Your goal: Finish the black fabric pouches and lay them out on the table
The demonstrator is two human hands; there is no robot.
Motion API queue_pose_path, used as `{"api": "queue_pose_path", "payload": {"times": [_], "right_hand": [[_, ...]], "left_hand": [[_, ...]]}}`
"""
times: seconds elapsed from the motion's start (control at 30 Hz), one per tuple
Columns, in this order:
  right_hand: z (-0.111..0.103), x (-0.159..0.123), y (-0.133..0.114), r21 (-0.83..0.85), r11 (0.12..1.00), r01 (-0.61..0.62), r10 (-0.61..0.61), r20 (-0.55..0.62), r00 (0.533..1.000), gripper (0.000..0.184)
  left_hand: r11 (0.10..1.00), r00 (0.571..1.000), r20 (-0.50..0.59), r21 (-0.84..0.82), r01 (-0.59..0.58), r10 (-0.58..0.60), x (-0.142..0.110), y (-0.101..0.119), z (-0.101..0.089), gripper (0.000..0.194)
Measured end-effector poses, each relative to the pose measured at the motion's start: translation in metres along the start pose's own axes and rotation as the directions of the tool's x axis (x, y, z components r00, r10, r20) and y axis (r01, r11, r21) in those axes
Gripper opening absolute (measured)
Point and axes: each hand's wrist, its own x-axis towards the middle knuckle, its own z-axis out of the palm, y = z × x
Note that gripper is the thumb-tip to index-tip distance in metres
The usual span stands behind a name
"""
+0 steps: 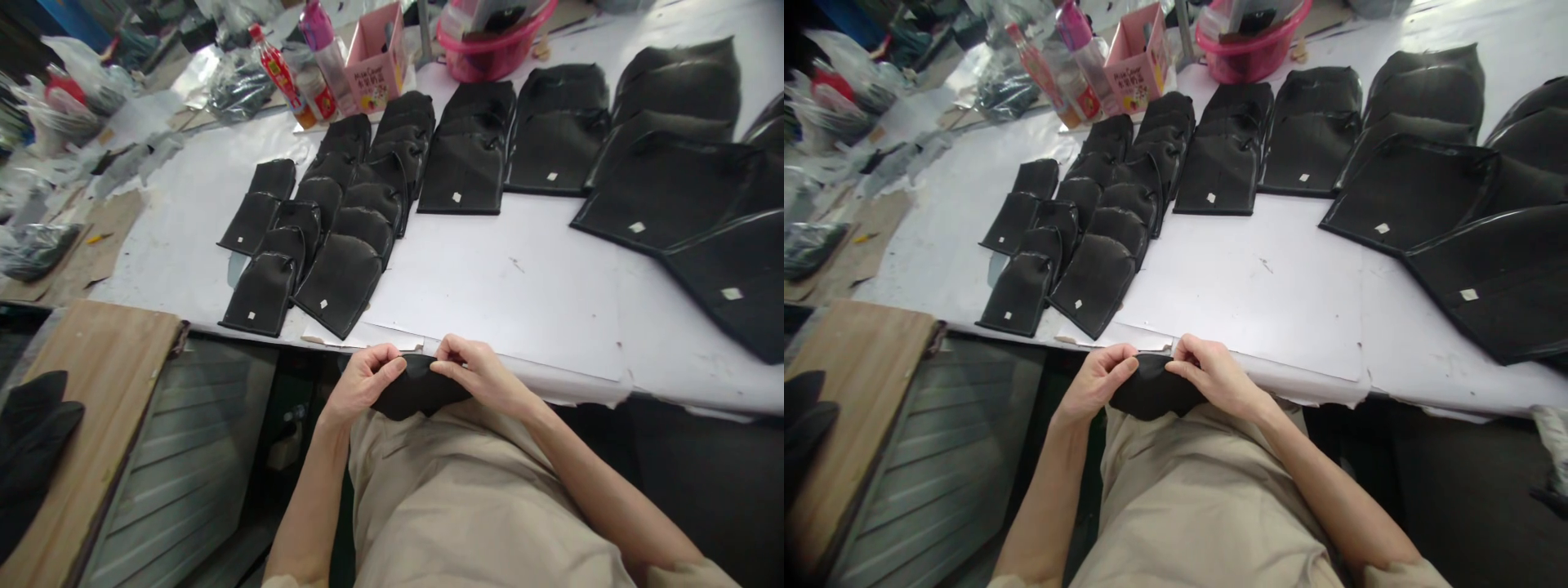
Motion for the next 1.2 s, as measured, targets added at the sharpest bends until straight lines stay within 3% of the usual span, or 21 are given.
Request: {"api": "queue_pose_path", "payload": {"times": [0.1,0.27,0.43,0.67,0.87,1.03,1.2], "right_hand": [[-0.003,0.003,-0.001,0.002,0.999,0.037,-0.037,0.039,0.999,0.019],[-0.018,0.001,0.000,-0.015,0.993,0.116,-0.111,0.198,0.974,0.014],[-0.019,0.002,0.001,-0.029,0.992,0.125,-0.117,0.197,0.973,0.010],[-0.006,0.011,-0.004,-0.073,0.976,0.203,-0.188,0.174,0.967,0.010],[-0.024,0.005,0.005,-0.141,0.968,0.206,-0.155,0.308,0.939,0.021],[-0.041,-0.004,0.022,-0.252,0.958,0.137,-0.073,0.245,0.967,0.023],[-0.039,-0.007,0.030,-0.111,0.987,0.120,-0.111,0.080,0.991,0.020]], "left_hand": [[0.999,0.999,-0.031,0.026,-0.033,0.034,-0.004,0.003,-0.007,0.037],[0.991,0.991,-0.127,-0.124,-0.056,0.040,-0.005,-0.008,-0.014,0.038],[0.986,0.994,-0.108,-0.167,-0.027,0.009,-0.002,-0.017,-0.010,0.037],[0.990,0.990,-0.141,-0.137,-0.013,-0.007,-0.003,-0.012,-0.004,0.037],[0.993,0.977,-0.212,-0.115,-0.033,0.008,-0.003,-0.013,-0.008,0.037],[0.988,0.954,-0.300,-0.143,-0.064,0.018,-0.004,-0.017,-0.019,0.035],[0.994,0.956,-0.289,-0.088,-0.071,0.042,-0.004,-0.018,-0.019,0.036]]}}
